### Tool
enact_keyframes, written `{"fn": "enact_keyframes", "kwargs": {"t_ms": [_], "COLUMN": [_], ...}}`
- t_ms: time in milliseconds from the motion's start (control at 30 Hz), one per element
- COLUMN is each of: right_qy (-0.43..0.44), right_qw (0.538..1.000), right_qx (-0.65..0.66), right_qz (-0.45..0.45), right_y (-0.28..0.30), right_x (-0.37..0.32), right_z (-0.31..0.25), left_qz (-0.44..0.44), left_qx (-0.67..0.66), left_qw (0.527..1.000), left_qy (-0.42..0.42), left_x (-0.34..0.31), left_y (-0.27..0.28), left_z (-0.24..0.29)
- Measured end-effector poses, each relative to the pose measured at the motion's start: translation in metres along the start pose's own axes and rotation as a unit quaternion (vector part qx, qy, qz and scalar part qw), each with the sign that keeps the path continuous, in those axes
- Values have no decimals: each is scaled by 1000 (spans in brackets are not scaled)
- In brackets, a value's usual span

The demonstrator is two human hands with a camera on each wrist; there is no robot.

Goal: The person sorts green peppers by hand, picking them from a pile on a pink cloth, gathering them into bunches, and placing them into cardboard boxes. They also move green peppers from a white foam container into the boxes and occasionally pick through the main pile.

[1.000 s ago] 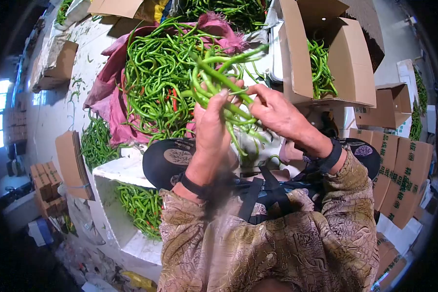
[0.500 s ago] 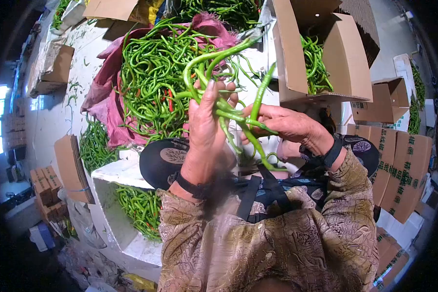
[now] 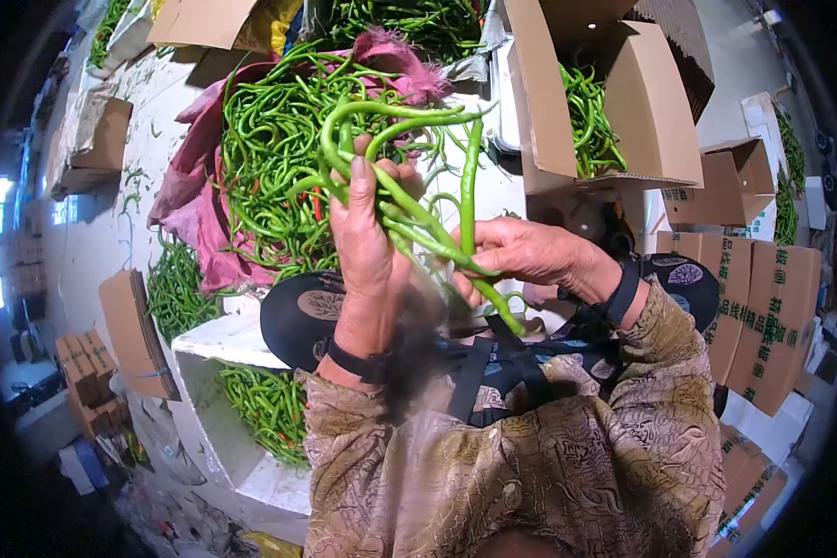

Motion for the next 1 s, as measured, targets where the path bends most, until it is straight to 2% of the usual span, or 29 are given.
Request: {"fn": "enact_keyframes", "kwargs": {"t_ms": [67,133,200,300,333,433,467,533,567,600,633,667,700,733,800,833,867,933,967,1000], "right_qy": [-28,-61,-84,-54,-47,0,5,-53,-58,-67,-57,-44,-24,-7,53,151,244,200,200,81], "right_qw": [999,996,982,939,916,887,876,854,828,727,603,454,631,780,843,765,668,650,652,730], "right_qx": [-33,-67,-116,-146,-174,-268,-284,-299,-336,-477,-640,-777,-665,-517,-446,-556,-652,-702,-700,-663], "right_qz": [8,17,121,307,357,377,391,422,445,490,472,434,399,352,297,287,265,210,211,145], "right_y": [3,4,8,17,28,85,108,160,171,194,196,196,164,117,72,53,35,14,11,11], "right_x": [-10,-31,-55,-102,-115,-142,-147,-154,-153,-159,-154,-152,-130,-102,-73,-62,-54,-40,-31,-18], "right_z": [-7,-25,-58,-113,-127,-155,-159,-149,-143,-132,-130,-129,-145,-155,-149,-150,-148,-139,-139,-131], "left_qz": [13,44,69,41,41,-44,-42,-86,-102,-100,-114,-127,-119,-157,-151,-181,-175,-170,-169,-184], "left_qx": [30,63,50,-59,-57,-72,-67,-146,-157,-156,-151,-146,-117,-80,2,-34,-26,-5,-4,19], "left_qw": [999,996,995,997,996,996,997,983,978,976,972,968,971,963,964,950,947,942,942,934], "left_qy": [-38,-35,-50,-42,-45,5,23,76,96,117,138,159,169,206,220,254,267,289,291,306], "left_x": [0,-1,-4,-4,-3,-7,-8,-8,-8,-11,-13,-15,-18,-22,-28,-28,-32,-33,-33,-33], "left_y": [1,5,-1,0,0,-7,-17,-18,-21,-25,-26,-27,-29,-28,-32,-33,-37,-35,-35,-35], "left_z": [5,7,10,15,14,10,8,5,4,4,2,1,1,-2,-3,-4,-4,-5,-5,-6]}}
Point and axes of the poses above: each hand's wrist, its own x-axis towards the middle knuckle, its own y-axis out of the back of the hand, z = x × y, the point moved 3 cm from there along x, towards the middle knuckle, and after that the axes turned 7 degrees about -x, right-handed, at the moved point
